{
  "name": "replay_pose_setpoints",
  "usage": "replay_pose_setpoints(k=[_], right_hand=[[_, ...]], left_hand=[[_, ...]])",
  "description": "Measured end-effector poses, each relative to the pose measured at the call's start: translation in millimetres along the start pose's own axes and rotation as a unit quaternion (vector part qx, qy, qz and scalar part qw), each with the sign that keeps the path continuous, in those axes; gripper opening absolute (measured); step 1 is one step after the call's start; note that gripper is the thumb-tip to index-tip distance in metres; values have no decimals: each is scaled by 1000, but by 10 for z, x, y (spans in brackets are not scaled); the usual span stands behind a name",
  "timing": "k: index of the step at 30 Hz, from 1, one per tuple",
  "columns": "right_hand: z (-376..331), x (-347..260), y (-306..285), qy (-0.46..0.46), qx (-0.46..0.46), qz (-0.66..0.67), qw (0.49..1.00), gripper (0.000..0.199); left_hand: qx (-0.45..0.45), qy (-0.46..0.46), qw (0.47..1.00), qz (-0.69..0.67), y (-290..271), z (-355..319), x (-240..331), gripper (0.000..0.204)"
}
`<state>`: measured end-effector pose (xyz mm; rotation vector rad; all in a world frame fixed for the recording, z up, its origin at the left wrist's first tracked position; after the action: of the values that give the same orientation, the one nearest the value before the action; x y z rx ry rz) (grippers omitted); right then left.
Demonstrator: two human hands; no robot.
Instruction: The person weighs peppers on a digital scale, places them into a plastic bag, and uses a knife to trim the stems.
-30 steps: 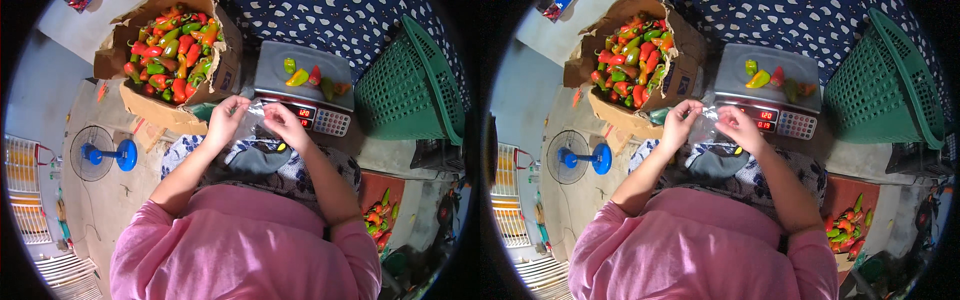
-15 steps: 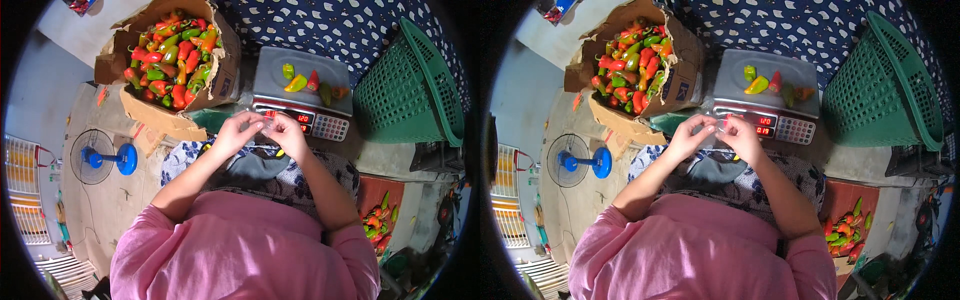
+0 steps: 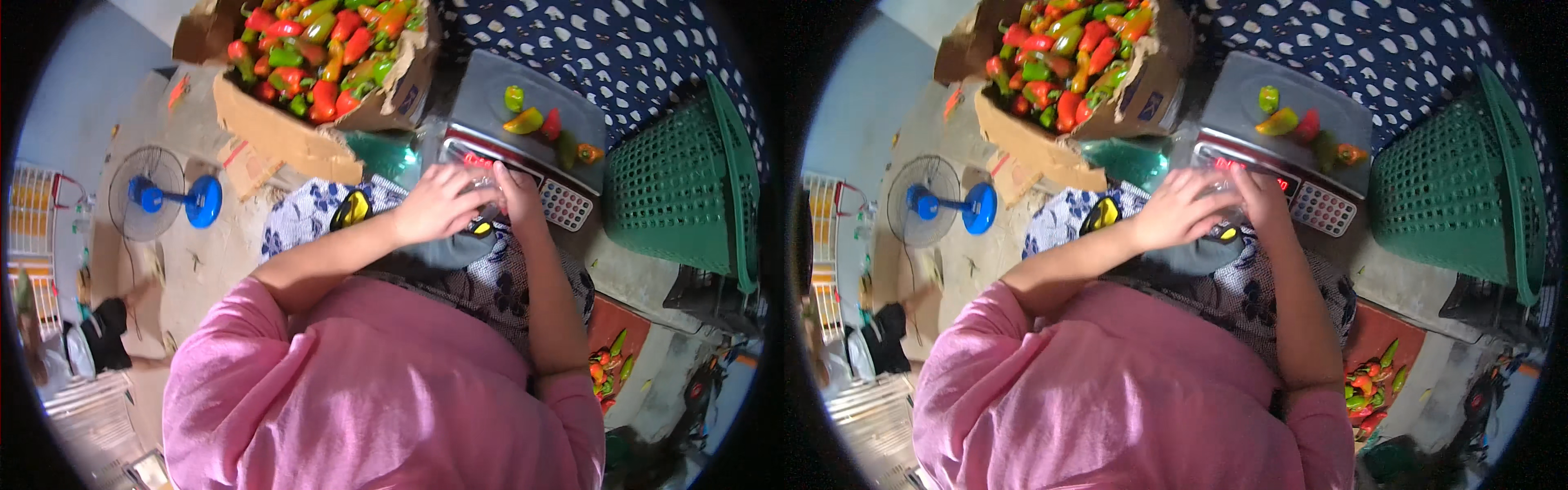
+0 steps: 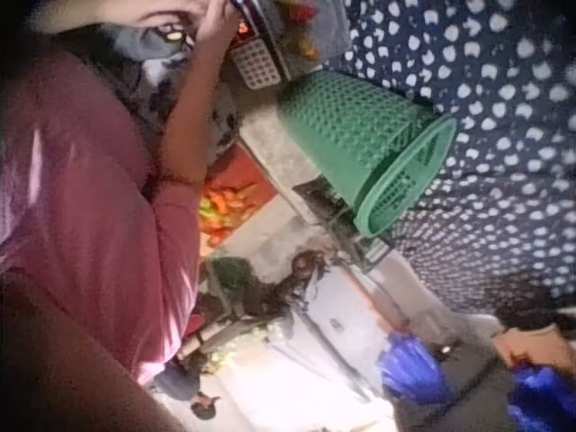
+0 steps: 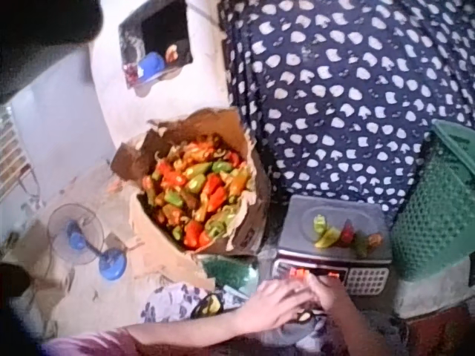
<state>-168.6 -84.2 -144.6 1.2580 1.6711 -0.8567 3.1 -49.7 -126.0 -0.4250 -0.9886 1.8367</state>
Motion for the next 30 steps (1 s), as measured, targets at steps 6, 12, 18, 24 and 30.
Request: replay_pose_setpoints(k=[6,12,18,24,30], right_hand=[[62,190,-30,-13,-5,20,1000,20],[155,168,-127,-28,26,10,999,24],[129,121,17,-132,76,-162,975,23],[0,-117,265,-359,143,-437,813,21],[3,-186,116,-341,208,-467,789,18]], left_hand=[[-106,25,993,42,221,-297,-278,34],[-181,-16,979,95,212,-593,-665,28],[-191,-149,970,4,535,-953,-1037,27],[-228,-247,916,219,530,-877,-1094,21],[-59,-207,976,-37,329,-995,-775,40]])
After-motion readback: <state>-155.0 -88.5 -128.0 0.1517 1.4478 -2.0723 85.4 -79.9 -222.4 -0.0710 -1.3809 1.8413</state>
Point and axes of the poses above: each hand's wrist, its own z-axis towards the middle knuckle, its own y-axis out of the palm, x = y × z, the point moved 2 cm from there along z, towards the middle knuckle, and after that the axes turned 11 degrees about y, right-handed, at the moved point
